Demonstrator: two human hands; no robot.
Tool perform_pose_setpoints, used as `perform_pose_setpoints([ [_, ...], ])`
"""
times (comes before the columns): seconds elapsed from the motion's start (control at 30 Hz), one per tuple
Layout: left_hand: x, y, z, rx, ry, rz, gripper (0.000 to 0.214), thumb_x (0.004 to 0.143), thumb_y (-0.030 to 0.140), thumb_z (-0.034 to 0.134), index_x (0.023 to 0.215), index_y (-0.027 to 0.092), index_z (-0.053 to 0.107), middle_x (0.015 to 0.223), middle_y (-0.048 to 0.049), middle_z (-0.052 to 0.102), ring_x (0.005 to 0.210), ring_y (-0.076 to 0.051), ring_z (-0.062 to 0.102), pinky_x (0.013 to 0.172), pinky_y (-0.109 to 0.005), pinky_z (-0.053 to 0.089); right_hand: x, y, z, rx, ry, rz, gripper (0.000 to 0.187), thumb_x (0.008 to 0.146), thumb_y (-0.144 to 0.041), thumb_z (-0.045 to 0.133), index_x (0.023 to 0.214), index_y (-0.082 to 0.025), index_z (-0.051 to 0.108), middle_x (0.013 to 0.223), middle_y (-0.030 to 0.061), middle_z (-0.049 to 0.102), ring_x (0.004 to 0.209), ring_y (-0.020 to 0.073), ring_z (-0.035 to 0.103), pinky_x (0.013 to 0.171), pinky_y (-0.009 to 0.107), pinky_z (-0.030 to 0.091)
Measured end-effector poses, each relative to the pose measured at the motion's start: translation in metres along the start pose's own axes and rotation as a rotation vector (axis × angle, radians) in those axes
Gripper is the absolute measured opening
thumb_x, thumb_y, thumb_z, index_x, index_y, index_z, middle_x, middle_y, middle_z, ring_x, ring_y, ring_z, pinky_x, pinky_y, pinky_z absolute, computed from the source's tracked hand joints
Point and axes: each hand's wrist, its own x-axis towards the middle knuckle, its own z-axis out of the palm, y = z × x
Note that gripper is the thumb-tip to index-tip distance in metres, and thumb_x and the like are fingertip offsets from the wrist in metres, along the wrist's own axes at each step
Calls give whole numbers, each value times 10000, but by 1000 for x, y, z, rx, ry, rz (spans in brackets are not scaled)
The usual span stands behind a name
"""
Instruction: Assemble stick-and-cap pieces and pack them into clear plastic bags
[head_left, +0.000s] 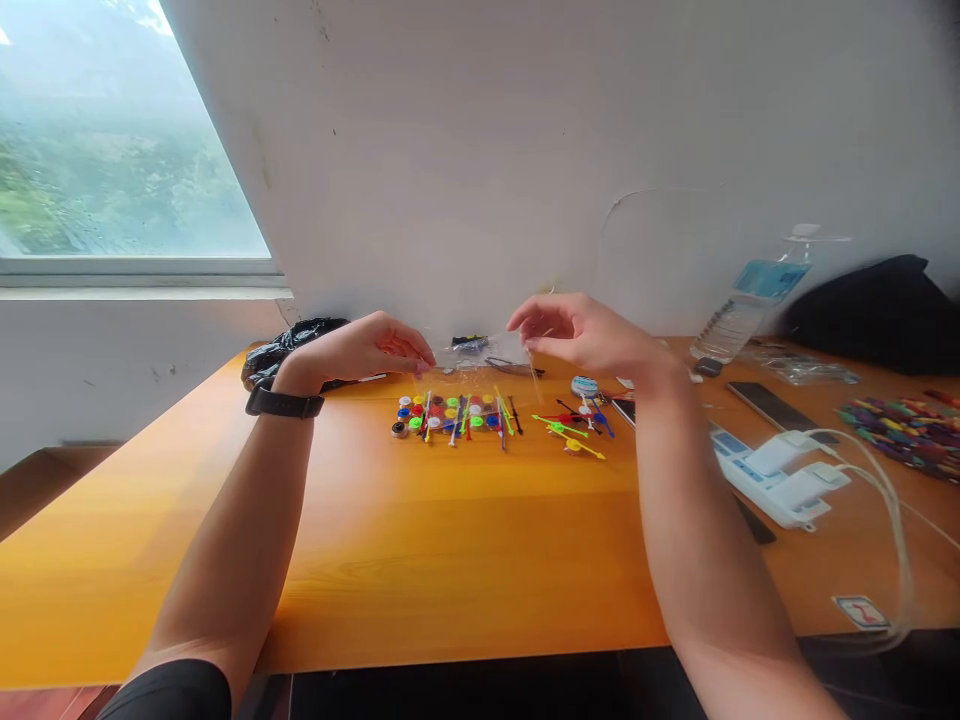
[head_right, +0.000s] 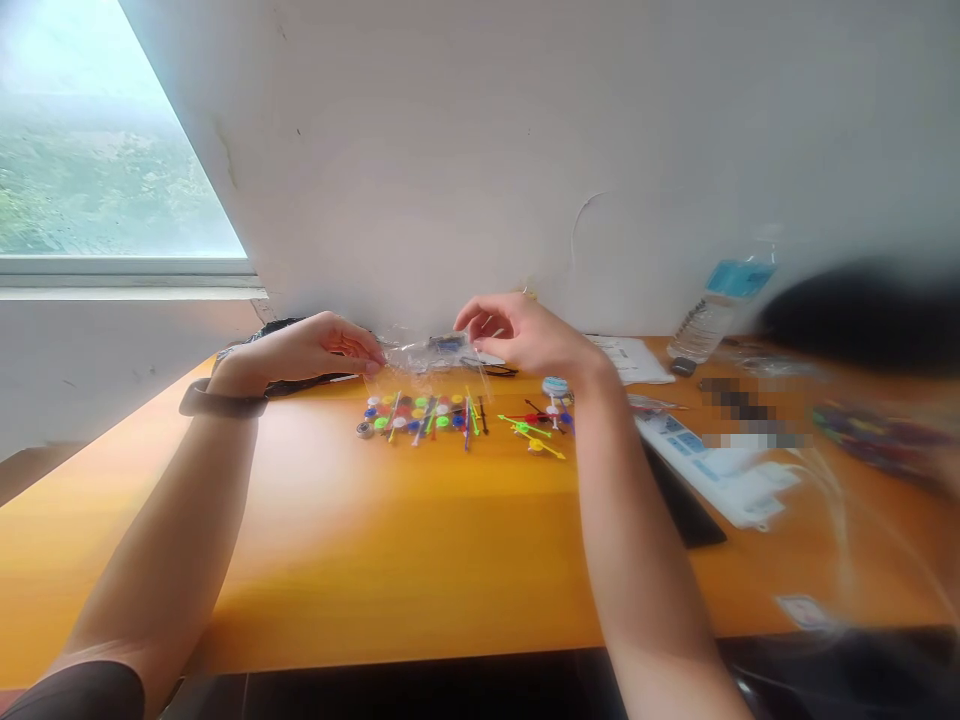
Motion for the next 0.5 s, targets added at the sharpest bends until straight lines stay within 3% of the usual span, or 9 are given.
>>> perform_pose_setpoints([
  [0.17, -5, 6, -1, -96, 48, 4, 280, 905, 464, 713, 891, 202, 811, 834, -45, 777, 777, -179, 708, 728, -266, 561, 1, 3, 1, 18, 85, 15, 199, 931, -354, 702, 1107, -265, 725, 952, 61, 722, 952, 264, 691, 851, 415, 560],
  [0.33, -5, 11, -1, -3, 43, -28, 287, 959, 436, 646, 965, 196, 803, 937, -59, 794, 857, -181, 714, 796, -293, 563, 1, -2, 6, 104, 97, -18, 267, 923, -303, 732, 1186, -283, 686, 985, 43, 668, 890, 239, 712, 810, 407, 580],
  [0.5, 5, 8, 10, 101, 236, 48, 386, 955, 477, 659, 1235, 225, 742, 1220, -86, 763, 1062, -212, 712, 926, -344, 570, 2, -6, 13, 208, 70, -18, 338, 892, -280, 765, 1215, -289, 669, 1003, 42, 654, 889, 234, 709, 812, 412, 622],
])
